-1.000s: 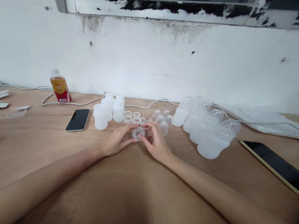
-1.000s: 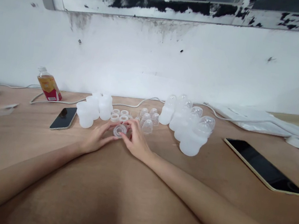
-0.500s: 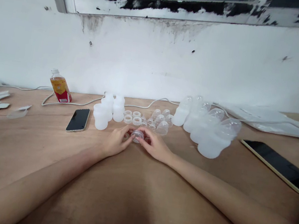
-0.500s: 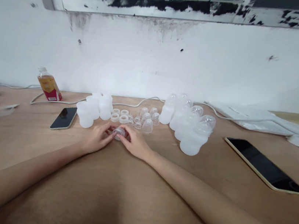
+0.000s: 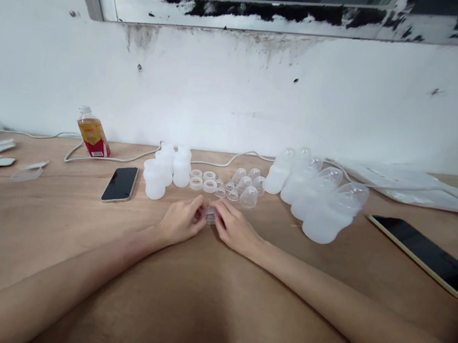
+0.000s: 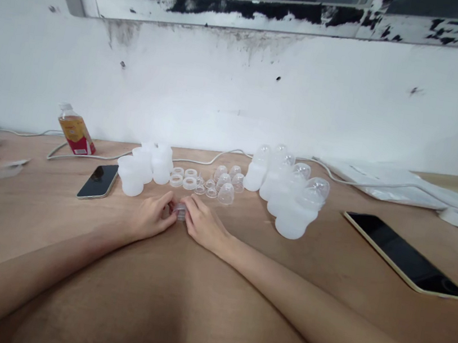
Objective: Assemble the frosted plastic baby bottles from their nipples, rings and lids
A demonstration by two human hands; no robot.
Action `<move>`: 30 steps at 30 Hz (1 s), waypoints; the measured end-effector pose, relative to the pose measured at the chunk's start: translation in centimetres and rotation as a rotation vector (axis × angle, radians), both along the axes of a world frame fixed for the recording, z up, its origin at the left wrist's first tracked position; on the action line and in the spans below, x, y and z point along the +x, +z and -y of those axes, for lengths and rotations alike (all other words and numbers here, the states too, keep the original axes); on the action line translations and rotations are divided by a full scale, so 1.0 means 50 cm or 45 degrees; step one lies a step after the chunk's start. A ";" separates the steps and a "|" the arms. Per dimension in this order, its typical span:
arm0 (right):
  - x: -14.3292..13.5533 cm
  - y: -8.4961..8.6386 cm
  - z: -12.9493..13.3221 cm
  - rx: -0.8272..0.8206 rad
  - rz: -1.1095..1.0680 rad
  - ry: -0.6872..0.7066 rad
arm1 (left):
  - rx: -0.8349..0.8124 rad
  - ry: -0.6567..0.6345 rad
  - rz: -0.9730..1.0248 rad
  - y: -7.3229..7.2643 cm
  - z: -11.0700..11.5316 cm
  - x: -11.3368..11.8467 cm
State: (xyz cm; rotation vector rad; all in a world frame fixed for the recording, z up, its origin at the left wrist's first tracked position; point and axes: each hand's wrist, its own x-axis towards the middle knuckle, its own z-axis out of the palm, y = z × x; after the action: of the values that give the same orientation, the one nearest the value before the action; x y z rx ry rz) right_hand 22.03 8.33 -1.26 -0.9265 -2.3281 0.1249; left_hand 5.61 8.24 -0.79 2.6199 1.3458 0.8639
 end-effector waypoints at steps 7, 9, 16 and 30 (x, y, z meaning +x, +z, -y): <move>0.003 -0.002 -0.007 -0.032 -0.001 -0.032 | -0.046 -0.007 0.094 -0.001 0.000 -0.004; 0.004 -0.003 -0.007 -0.034 0.012 -0.029 | -0.036 0.011 0.055 0.000 0.000 -0.004; 0.004 -0.001 -0.001 -0.029 -0.005 0.011 | 0.023 0.043 0.000 0.001 0.004 -0.004; -0.001 0.005 0.000 -0.086 -0.002 -0.025 | 0.034 0.082 -0.105 0.003 0.006 -0.001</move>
State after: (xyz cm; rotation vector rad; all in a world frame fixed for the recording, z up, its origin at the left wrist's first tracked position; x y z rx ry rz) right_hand 22.01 8.31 -1.00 -0.9820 -2.3255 0.1965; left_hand 5.54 7.97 -0.66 2.6737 1.4555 0.7950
